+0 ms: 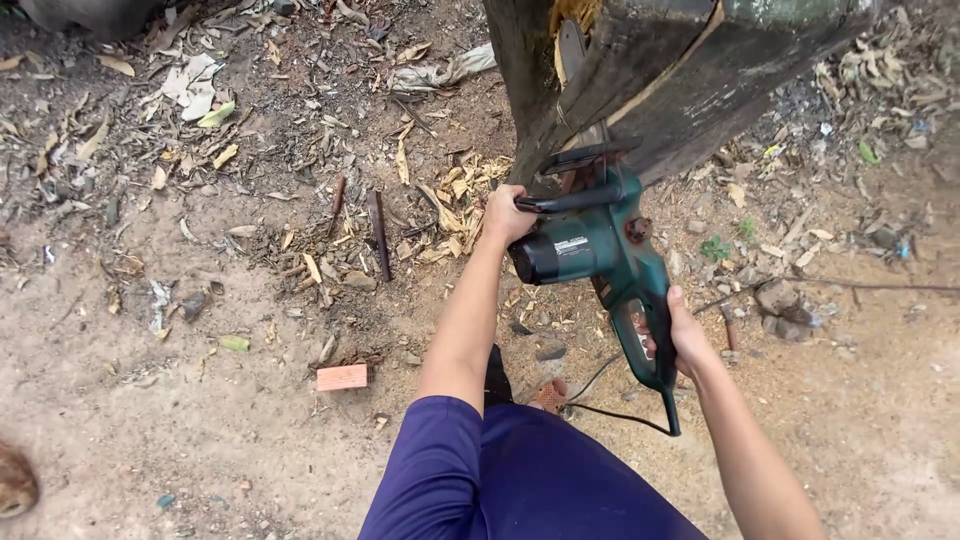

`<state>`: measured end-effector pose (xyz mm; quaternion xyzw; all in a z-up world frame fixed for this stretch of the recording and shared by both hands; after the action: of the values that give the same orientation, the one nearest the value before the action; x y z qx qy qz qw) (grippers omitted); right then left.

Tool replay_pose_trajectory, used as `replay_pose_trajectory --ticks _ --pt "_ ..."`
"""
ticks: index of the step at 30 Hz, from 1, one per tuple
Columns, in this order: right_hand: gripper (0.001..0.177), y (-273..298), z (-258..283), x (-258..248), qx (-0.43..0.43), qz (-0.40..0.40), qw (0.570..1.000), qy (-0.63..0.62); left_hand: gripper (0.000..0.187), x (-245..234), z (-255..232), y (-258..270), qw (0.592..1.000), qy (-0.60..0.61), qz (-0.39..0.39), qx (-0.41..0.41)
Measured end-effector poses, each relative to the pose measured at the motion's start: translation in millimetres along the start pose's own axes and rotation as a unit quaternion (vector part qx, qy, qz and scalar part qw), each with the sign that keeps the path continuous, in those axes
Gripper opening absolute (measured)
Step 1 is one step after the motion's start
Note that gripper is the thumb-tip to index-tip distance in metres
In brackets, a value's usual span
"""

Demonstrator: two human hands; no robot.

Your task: Using an electric chainsaw to cut through a large wooden stump or log.

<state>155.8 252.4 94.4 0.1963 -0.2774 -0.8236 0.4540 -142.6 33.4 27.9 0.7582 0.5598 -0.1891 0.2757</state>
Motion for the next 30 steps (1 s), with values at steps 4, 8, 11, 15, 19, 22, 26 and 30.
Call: replay_pose_trajectory --ticks 4,8,11,15,19,22,26,30 --pt "0.08 6 1 -3 -0.002 -0.024 0.999 0.025 0.007 -9 -16 10 0.999 0.002 0.014 -0.031" --pt "0.095 11 -9 -6 0.015 -0.008 1.0 0.023 0.011 2 -7 21 0.999 0.018 0.032 -0.033" --pt "0.096 22 -14 0 0.021 0.001 1.0 0.021 0.013 -1 -10 39 0.998 0.028 0.038 -0.028" --pt "0.092 27 -41 -10 0.018 -0.007 1.0 0.019 0.021 -10 -20 71 0.998 0.046 0.039 -0.007" --pt "0.089 21 -59 -21 0.018 -0.031 0.999 -0.001 0.021 -11 -16 79 0.997 0.042 0.062 -0.014" --pt "0.09 24 -62 -21 0.037 -0.017 0.999 -0.023 0.024 -5 -11 73 0.997 0.052 0.056 0.008" --pt "0.078 34 -51 -26 0.033 -0.025 0.998 -0.048 0.025 -19 -20 75 0.993 -0.026 0.089 0.075" --pt "0.085 32 -55 -31 0.027 0.008 0.998 -0.056 0.059 -57 -123 118 0.947 -0.156 0.21 0.188"
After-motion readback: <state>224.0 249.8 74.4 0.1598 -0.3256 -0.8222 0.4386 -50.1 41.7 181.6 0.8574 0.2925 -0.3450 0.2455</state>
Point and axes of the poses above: each hand's wrist, its own y-axis away from the middle knuckle, its own x-axis out of the palm, z = x × y, the point moved 3 cm from there along -y, towards the middle knuckle, and after that the axes turned 4 degrees about -y, right-handed, at the moved point
